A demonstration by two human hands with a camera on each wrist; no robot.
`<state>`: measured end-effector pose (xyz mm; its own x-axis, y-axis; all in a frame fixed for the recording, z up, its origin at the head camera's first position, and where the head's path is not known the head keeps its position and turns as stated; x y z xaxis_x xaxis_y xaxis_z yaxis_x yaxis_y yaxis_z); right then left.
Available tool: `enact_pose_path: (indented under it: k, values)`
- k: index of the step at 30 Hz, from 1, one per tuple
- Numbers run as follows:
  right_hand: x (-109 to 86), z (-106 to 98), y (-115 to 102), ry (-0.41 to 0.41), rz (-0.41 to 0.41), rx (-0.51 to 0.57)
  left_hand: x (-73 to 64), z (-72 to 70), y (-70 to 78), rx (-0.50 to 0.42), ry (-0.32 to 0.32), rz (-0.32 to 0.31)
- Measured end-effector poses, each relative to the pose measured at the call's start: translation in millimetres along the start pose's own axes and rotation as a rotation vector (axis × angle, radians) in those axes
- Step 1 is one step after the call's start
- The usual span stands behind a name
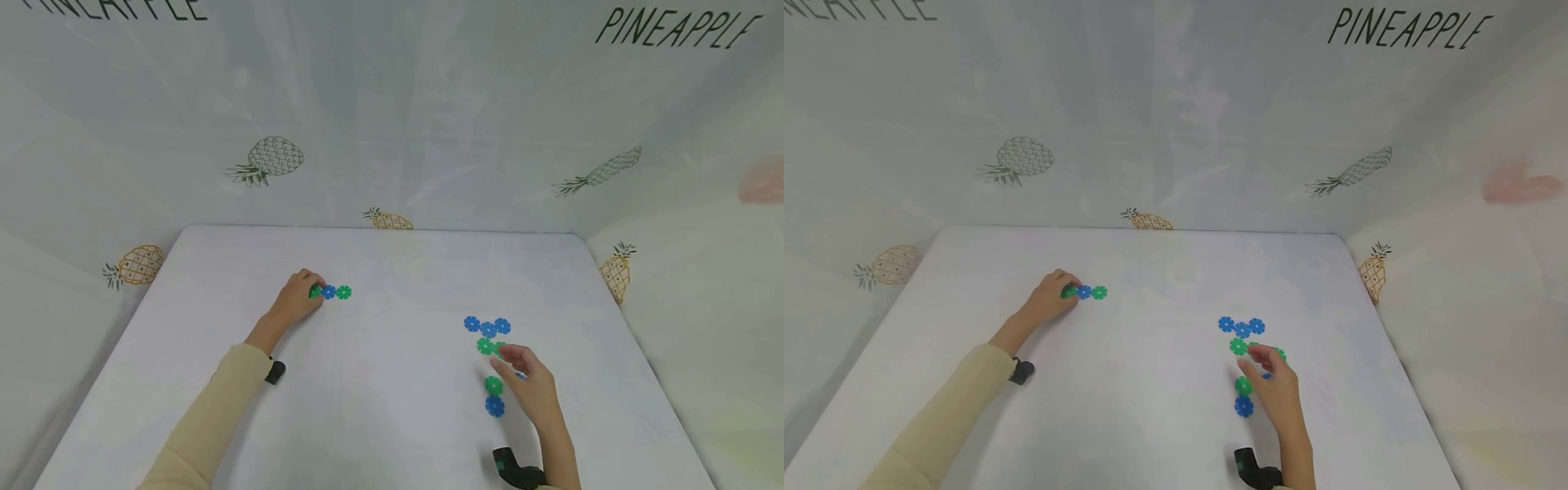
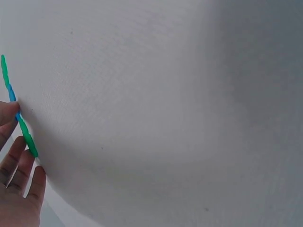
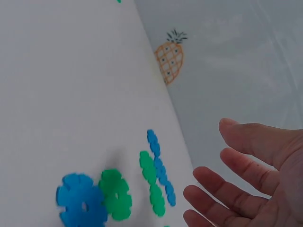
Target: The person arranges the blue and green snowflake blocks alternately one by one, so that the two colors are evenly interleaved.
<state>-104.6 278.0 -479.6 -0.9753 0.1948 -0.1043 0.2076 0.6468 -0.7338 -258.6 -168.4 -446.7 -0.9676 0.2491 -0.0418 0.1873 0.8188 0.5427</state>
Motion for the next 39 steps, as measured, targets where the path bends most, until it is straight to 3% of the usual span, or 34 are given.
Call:
enact_pose_path:
  k: [1,3,10,17,30,39]
  values:
    - [1.5,0.7,13.1,0.027,0.002,-0.023,0.2,0.4,-0.3,-0.001,0.001,-0.001]
    - [-3.8,-4.4,17.5,0.043,0.025,-0.027,0.5,1.1,-0.6,-0.004,0.001,-0.007]
    - [-37.5,-26.1,-14.2,0.123,0.132,-0.018,0.9,0.4,1.5,0.004,0.002,-0.013]
    - [-46.9,-28.3,-9.5,0.143,0.263,-0.045,1.2,-0.3,2.4,0.005,0.001,-0.006]
    - [-37.0,-21.2,1.1,0.050,0.252,-0.144,-1.0,-1.0,2.8,-0.017,-0.011,-0.010]
    - [-33.4,-22.1,0.5,0.040,0.216,-0.166,-1.6,-3.2,3.3,-0.007,-0.012,0.002]
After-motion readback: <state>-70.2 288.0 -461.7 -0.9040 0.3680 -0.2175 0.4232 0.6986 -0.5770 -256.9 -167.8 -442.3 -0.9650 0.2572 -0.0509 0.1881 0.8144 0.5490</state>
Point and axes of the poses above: each hand's wrist, its own x-axis towards the middle knuckle, its own z-axis out of the palm, y = z × x, the point moved 5 cm from there along x, towards the middle knuckle, and after that the axes turned 2 degrees about -y, right-handed, at the moved point
